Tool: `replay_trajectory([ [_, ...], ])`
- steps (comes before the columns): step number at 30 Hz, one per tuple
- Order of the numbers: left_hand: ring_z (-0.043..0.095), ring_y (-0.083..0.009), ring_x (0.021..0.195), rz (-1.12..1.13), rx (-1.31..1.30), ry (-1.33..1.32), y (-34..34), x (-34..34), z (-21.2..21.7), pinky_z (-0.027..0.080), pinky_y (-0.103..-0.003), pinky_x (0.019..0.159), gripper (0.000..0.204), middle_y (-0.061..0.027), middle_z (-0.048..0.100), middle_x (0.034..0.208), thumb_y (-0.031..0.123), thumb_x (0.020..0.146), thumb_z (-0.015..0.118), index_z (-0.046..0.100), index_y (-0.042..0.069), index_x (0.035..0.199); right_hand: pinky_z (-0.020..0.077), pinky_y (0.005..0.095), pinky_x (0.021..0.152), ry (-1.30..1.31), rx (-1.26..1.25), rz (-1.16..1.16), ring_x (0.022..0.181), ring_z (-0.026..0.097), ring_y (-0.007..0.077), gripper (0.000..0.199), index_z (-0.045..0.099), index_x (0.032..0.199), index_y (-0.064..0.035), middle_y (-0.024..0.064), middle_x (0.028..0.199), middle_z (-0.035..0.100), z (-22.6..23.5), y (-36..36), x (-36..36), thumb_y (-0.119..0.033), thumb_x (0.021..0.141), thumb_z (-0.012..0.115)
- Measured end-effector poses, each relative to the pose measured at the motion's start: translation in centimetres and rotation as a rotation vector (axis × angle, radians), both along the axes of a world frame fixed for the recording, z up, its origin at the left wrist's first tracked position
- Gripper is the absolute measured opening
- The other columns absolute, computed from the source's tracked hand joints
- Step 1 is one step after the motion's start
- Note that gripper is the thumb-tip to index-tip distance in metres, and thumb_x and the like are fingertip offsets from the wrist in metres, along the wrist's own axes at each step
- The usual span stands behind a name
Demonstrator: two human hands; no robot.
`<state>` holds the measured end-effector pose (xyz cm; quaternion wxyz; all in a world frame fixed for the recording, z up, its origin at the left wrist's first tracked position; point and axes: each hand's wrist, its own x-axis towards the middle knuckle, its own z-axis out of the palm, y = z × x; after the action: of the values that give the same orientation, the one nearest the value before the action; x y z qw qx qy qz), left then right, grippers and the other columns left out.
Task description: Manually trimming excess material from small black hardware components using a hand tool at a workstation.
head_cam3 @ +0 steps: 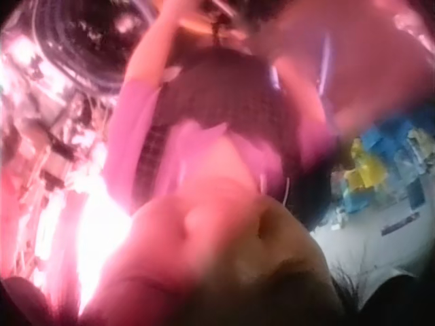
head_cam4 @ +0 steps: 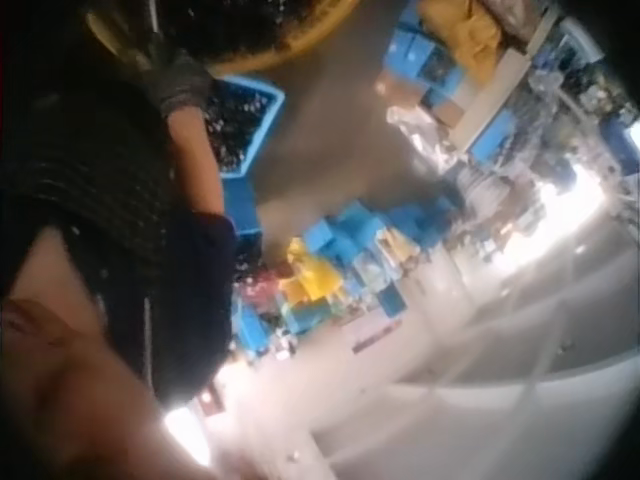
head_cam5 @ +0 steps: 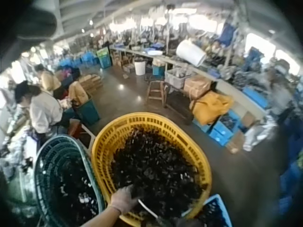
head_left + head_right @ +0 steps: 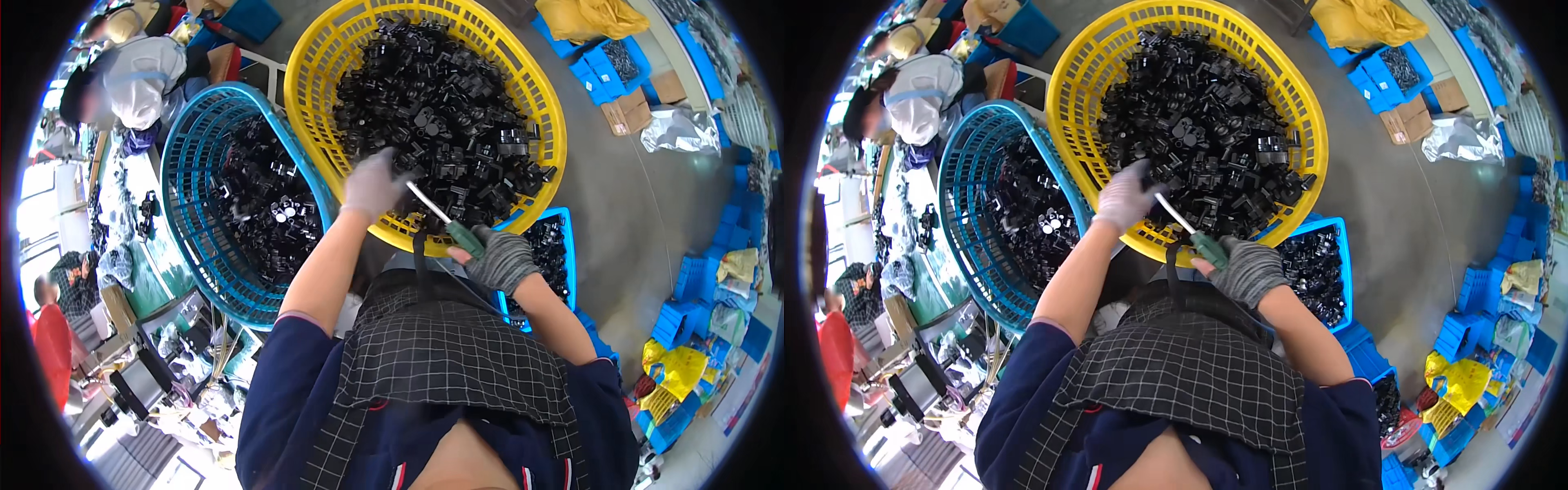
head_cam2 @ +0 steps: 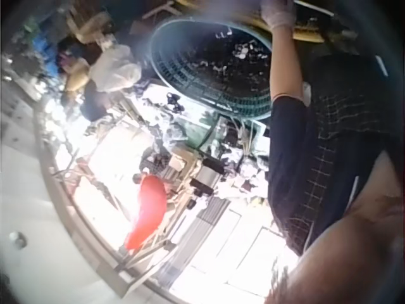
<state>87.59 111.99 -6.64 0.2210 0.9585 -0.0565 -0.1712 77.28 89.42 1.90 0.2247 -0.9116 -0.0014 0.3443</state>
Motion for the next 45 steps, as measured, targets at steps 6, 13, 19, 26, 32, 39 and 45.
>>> replay_trajectory([
  [6, 0.062, -0.0370, 0.095, 0.032, 0.086, 0.170, -0.5, 2.1, -1.2, 0.049, -0.043, 0.085, 0.048, -0.0193, 0.065, 0.102, 0.029, 0.083, 0.062, 0.050, 0.007, 0.124, 0.0519, 0.0430, 0.072, -0.013, -0.007, -0.131, 0.079, 0.066, 0.0340, 0.065, 0.065, 0.101, -0.0088, 0.0166, 0.079, 0.068, -0.3, -0.9, -0.2, -0.068, 0.079, 0.054],
  [13, 0.064, -0.0332, 0.091, 0.197, -0.204, -0.168, 3.4, -1.9, 4.9, 0.050, -0.039, 0.082, 0.037, -0.0187, 0.066, 0.095, 0.017, 0.082, 0.060, 0.052, 0.005, 0.116, 0.0516, 0.0434, 0.074, -0.054, -0.023, 0.083, 0.080, 0.066, 0.0339, 0.068, 0.064, 0.105, -0.0096, 0.0170, 0.080, 0.068, 0.7, 1.7, 1.4, -0.071, 0.079, 0.050],
  [19, 0.064, -0.0288, 0.078, 0.456, -0.472, -0.346, 12.2, -7.5, 1.3, 0.052, -0.038, 0.073, 0.034, -0.0132, 0.067, 0.091, 0.029, 0.089, 0.051, 0.056, 0.005, 0.113, 0.0512, 0.0438, 0.072, -0.127, 0.113, 0.382, 0.078, 0.066, 0.0349, 0.068, 0.064, 0.101, -0.0083, 0.0167, 0.080, 0.067, 0.9, 7.8, 2.2, -0.071, 0.079, 0.050],
  [26, 0.061, -0.0192, 0.077, 1.184, -1.166, 0.114, 12.6, -7.3, 2.7, 0.050, -0.030, 0.065, 0.037, -0.0091, 0.063, 0.104, 0.034, 0.090, 0.052, 0.058, 0.006, 0.113, 0.0507, 0.0445, 0.069, -0.136, 0.122, 0.430, 0.076, 0.065, 0.0356, 0.065, 0.063, 0.098, -0.0077, 0.0160, 0.078, 0.066, -0.3, 7.3, 1.9, -0.069, 0.079, 0.052],
  [32, 0.061, -0.0278, 0.094, 0.461, -0.467, 0.174, 3.8, 0.5, 1.2, 0.050, -0.036, 0.076, 0.044, -0.0152, 0.059, 0.120, 0.035, 0.089, 0.049, 0.056, 0.005, 0.120, 0.0515, 0.0431, 0.069, -0.060, 0.042, 0.164, 0.076, 0.066, 0.0350, 0.064, 0.063, 0.098, -0.0071, 0.0169, 0.080, 0.067, -0.7, 2.2, 0.7, -0.068, 0.079, 0.053],
  [39, 0.060, -0.0380, 0.103, -0.084, 0.307, 0.455, 0.5, 8.1, -9.9, 0.049, -0.044, 0.087, 0.044, -0.0208, 0.064, 0.110, 0.031, 0.086, 0.051, 0.054, 0.003, 0.121, 0.0514, 0.0446, 0.068, 0.000, -0.045, -0.059, 0.076, 0.065, 0.0366, 0.060, 0.062, 0.098, -0.0081, 0.0175, 0.078, 0.066, -0.6, 0.0, -0.5, -0.064, 0.080, 0.055],
  [45, 0.062, -0.0404, 0.096, -0.007, 0.227, 0.240, 1.0, 3.1, -1.4, 0.049, -0.045, 0.084, 0.042, -0.0248, 0.065, 0.101, 0.026, 0.086, 0.052, 0.052, 0.001, 0.119, 0.0515, 0.0442, 0.072, 0.025, -0.073, -0.035, 0.080, 0.066, 0.0349, 0.065, 0.062, 0.102, -0.0072, 0.0176, 0.081, 0.067, -1.6, 1.1, 1.8, -0.068, 0.080, 0.052],
])
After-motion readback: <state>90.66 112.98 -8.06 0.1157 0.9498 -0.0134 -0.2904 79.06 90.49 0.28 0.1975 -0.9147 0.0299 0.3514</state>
